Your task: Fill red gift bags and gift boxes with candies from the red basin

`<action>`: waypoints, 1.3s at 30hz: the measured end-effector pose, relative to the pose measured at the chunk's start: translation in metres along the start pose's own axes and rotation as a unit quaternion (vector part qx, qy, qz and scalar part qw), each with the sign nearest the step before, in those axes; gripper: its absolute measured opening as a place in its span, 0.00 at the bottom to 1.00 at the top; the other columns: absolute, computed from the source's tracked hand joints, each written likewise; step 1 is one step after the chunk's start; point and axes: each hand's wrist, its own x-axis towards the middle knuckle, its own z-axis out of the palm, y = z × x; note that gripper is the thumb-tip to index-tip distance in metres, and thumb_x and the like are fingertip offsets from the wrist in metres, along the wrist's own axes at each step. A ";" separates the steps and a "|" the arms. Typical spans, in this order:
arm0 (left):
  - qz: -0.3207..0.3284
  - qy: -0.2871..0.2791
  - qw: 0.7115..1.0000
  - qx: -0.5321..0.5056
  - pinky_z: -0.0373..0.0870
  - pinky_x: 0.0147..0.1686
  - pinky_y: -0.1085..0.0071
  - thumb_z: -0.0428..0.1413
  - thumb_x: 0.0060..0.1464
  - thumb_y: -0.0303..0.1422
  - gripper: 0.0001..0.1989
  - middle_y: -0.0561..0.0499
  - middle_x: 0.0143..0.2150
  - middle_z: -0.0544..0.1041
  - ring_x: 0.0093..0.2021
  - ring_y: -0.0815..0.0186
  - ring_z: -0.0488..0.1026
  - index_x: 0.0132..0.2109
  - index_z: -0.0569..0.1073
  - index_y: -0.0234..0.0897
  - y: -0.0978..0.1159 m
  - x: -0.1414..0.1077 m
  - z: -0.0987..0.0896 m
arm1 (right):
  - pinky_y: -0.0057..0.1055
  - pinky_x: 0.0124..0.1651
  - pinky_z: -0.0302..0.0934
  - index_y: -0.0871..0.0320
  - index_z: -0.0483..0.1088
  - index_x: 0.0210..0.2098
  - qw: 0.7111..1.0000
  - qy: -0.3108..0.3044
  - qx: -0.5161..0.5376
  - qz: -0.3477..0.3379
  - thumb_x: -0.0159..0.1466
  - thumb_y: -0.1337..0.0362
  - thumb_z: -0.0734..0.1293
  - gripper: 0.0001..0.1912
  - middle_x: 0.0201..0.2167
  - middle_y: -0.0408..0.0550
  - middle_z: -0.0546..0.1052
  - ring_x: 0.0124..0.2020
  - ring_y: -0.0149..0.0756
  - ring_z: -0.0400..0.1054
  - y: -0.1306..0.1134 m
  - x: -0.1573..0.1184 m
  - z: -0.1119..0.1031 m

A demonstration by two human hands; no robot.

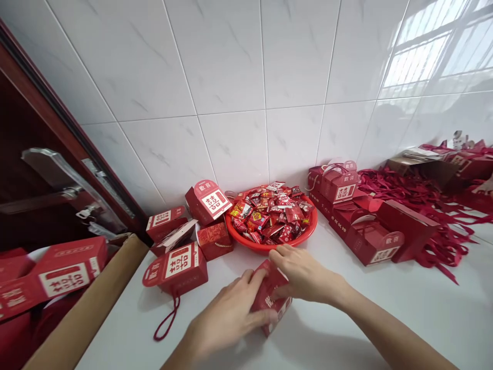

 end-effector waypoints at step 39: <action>0.138 0.252 0.958 -0.011 0.64 0.64 0.53 0.51 0.66 0.39 0.13 0.43 0.63 0.71 0.64 0.55 0.67 0.51 0.75 0.41 -0.050 0.054 0.004 | 0.44 0.38 0.58 0.63 0.74 0.45 0.790 0.375 -0.080 0.479 0.60 0.50 0.71 0.23 0.42 0.68 0.77 0.40 0.48 0.68 0.227 -0.068 -0.197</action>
